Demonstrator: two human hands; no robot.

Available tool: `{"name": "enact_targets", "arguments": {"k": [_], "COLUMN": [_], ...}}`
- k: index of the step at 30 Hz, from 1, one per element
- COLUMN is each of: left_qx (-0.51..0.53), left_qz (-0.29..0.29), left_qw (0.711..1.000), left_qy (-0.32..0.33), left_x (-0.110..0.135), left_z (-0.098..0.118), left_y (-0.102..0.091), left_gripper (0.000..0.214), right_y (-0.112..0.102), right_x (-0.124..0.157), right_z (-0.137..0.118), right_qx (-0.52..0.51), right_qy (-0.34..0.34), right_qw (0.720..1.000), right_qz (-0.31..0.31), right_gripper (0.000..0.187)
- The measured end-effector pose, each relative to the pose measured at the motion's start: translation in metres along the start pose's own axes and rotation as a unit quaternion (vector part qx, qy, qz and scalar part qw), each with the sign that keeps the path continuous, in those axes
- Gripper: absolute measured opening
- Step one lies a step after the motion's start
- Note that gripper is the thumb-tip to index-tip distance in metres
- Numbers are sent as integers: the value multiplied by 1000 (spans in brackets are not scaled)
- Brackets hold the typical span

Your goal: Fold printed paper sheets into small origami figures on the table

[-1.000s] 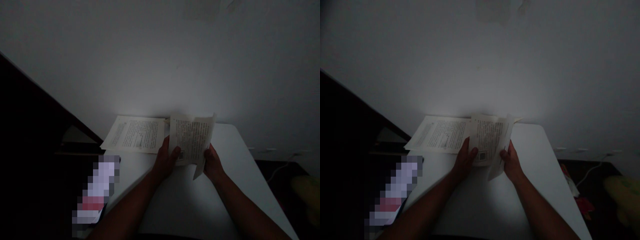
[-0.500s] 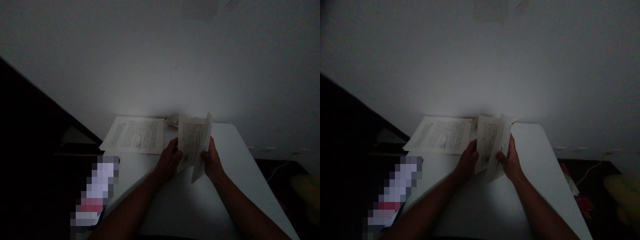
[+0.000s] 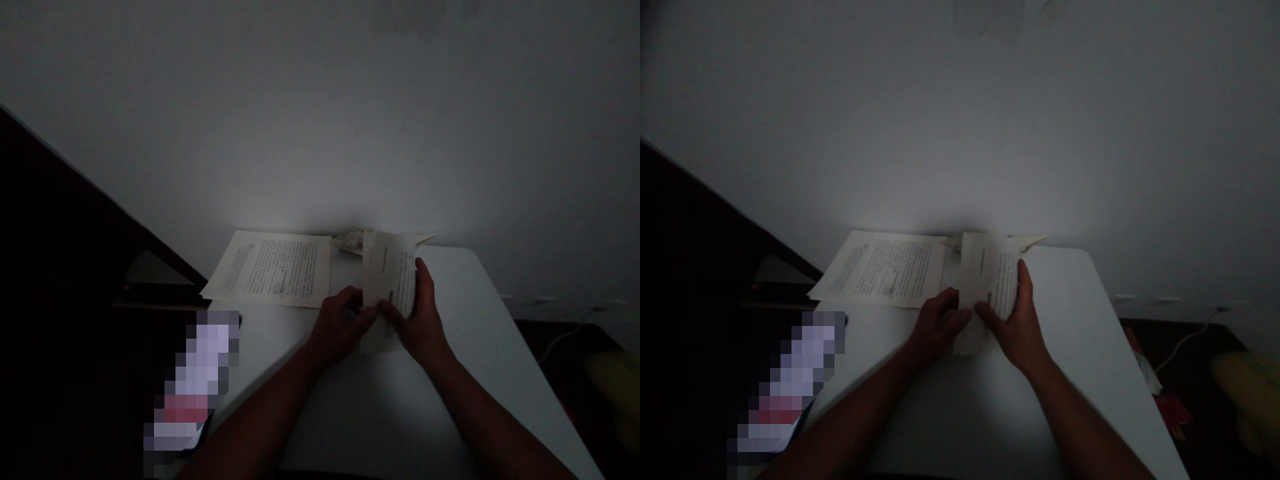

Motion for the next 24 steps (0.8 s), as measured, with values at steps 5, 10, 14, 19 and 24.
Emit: {"name": "enact_targets", "arguments": {"k": [5, 10, 14, 19, 24], "left_qx": [-23, 40, 101, 100, 41], "left_qz": [18, 18, -4, -54, -4], "left_qw": [999, 997, 993, 992, 997], "left_qy": [-32, -59, -63, -51, -66], "left_x": [-1, 1, 3, 2, -2], "left_z": [-5, -10, -10, -8, -10], "left_y": [0, -1, -1, 2, -4], "left_gripper": [30, 33, 36, 40, 39], "right_y": [2, -5, -8, -8, -8], "right_x": [2, -5, -7, -7, -7], "right_z": [0, 1, 1, -1, 2], "right_qx": [-9, -169, -284, -299, -275], "right_qy": [10, 73, 178, 176, 154], "right_qw": [1000, 983, 941, 936, 948], "right_qz": [4, 3, -43, -57, -40], "right_gripper": [104, 86, 61, 43, 48]}}
Point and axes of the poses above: each hand's wrist, its own x-axis away from the middle knuckle, its own y-axis out of the palm, z = x × y, the point moved 4 cm from there along -x, towards the middle knuckle, and after that the axes turned 4 degrees about y, right-handed, at the moved point
